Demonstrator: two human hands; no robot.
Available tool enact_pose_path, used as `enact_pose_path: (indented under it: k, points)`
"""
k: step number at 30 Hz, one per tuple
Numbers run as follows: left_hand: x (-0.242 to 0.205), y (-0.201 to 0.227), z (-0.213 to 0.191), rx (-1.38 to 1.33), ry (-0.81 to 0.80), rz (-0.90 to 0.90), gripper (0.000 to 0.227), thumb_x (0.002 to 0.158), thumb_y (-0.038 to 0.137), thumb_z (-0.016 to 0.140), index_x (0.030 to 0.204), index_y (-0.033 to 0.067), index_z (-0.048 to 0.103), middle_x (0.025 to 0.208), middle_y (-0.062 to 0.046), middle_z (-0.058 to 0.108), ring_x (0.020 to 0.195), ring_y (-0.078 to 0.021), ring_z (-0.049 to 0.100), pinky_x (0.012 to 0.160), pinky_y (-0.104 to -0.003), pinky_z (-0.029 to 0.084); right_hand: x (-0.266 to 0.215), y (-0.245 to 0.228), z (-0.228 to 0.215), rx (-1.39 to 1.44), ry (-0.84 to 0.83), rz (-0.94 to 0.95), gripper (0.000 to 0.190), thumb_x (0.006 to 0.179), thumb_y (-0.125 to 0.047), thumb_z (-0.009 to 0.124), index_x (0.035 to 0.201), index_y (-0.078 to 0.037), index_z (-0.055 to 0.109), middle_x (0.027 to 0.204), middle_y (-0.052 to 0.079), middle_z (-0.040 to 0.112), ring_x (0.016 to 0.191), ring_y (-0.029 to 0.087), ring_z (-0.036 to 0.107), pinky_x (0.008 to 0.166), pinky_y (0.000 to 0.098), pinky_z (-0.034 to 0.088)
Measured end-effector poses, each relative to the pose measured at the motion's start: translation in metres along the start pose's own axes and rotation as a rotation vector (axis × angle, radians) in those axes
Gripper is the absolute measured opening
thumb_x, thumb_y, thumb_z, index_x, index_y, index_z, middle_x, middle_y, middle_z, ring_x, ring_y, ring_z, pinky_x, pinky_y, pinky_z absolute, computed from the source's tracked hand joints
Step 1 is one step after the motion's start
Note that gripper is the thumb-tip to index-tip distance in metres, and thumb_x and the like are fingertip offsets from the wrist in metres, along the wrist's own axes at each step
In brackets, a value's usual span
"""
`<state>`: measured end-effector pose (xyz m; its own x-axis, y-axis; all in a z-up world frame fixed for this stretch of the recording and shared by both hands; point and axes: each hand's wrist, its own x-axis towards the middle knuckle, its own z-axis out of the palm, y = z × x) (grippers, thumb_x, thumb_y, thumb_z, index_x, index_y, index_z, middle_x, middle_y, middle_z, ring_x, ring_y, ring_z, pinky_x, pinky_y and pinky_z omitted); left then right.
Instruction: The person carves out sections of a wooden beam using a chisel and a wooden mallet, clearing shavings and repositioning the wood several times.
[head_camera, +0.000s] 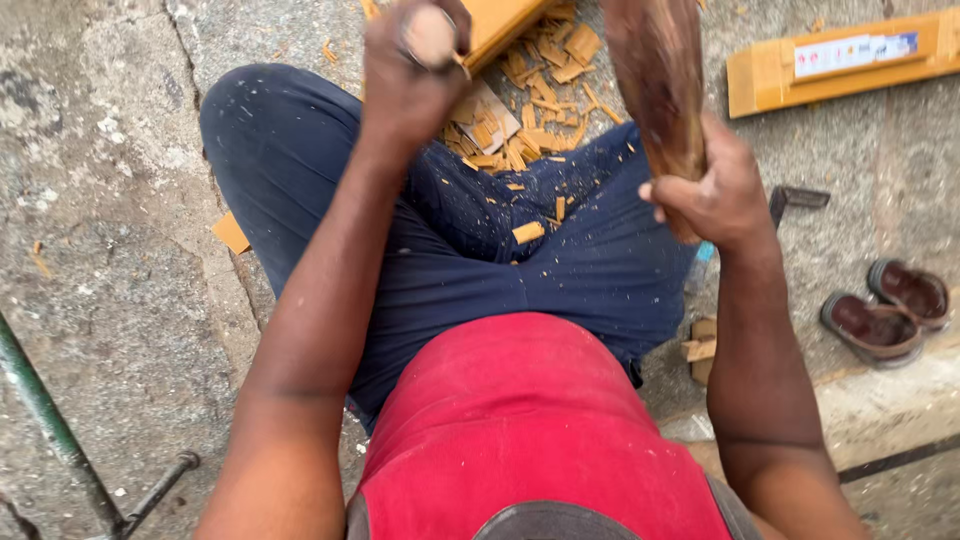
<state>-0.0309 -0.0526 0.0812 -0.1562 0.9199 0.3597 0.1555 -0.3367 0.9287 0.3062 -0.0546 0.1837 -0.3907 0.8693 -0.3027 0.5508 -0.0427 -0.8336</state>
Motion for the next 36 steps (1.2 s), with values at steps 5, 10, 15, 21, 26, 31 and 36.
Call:
enact_pose_path:
  k: [5,10,15,21,26,31,36]
  points:
    - [-0.014,0.031,0.056,0.005,0.026,0.094,0.022,0.077,0.000,0.069,0.096,0.0022,0.060,0.091,-0.013,0.064,0.089,-0.0299,0.067,0.080,-0.041,0.054,0.003,0.084,-0.002,0.091,0.087,0.348,0.038,0.082,0.001,0.064,0.119,0.002,0.056,0.078,0.011,0.063,0.054,0.018,0.062,0.047,0.0323,0.053]
    - [-0.012,0.042,0.093,0.199,-0.081,0.226,0.020,0.080,0.015,0.075,0.085,0.0096,0.057,0.081,-0.007,0.052,0.081,-0.0261,0.057,0.076,-0.045,0.039,0.008,0.111,-0.016,0.215,0.160,0.496,0.035,0.080,-0.001,0.060,0.115,0.001,0.059,0.075,0.009,0.062,0.053,0.019,0.062,0.046,0.0335,0.053]
    - [-0.016,0.036,0.090,0.176,-0.031,0.089,0.024,0.076,0.018,0.079,0.088,0.0100,0.060,0.081,-0.005,0.052,0.082,-0.0253,0.056,0.078,-0.044,0.039,0.019,0.108,-0.029,0.289,0.084,0.612,0.038,0.078,-0.003,0.062,0.115,0.002,0.059,0.070,0.011,0.060,0.048,0.022,0.057,0.042,0.0341,0.049]
    - [-0.020,0.042,0.088,0.089,-0.002,0.071,0.029,0.073,0.020,0.081,0.088,0.0112,0.058,0.084,-0.004,0.051,0.087,-0.0254,0.057,0.084,-0.045,0.041,0.026,0.102,-0.037,0.306,0.047,0.691,0.040,0.076,-0.004,0.061,0.116,0.001,0.059,0.067,0.012,0.060,0.044,0.022,0.056,0.040,0.0340,0.048]
    - [-0.018,0.042,0.084,0.070,0.009,0.050,0.032,0.072,0.020,0.084,0.086,0.0120,0.056,0.082,-0.004,0.049,0.087,-0.0251,0.056,0.085,-0.044,0.040,0.025,0.099,-0.040,0.327,0.042,0.716,0.041,0.075,-0.006,0.061,0.116,0.003,0.059,0.067,0.012,0.060,0.045,0.023,0.057,0.041,0.0338,0.048]
    - [-0.018,0.040,0.087,0.076,0.023,0.000,0.032,0.073,0.019,0.085,0.084,0.0130,0.055,0.082,-0.003,0.049,0.086,-0.0240,0.056,0.084,-0.043,0.040,0.026,0.095,-0.040,0.321,0.045,0.721,0.042,0.075,-0.005,0.061,0.116,0.003,0.060,0.067,0.012,0.060,0.045,0.023,0.056,0.040,0.0336,0.048]
    - [-0.017,0.037,0.086,0.093,0.028,0.019,0.031,0.071,0.019,0.084,0.085,0.0131,0.057,0.083,-0.003,0.050,0.086,-0.0234,0.057,0.086,-0.044,0.040,0.027,0.094,-0.039,0.316,0.054,0.713,0.041,0.075,-0.006,0.060,0.115,0.003,0.059,0.067,0.012,0.059,0.045,0.023,0.056,0.040,0.0337,0.047]
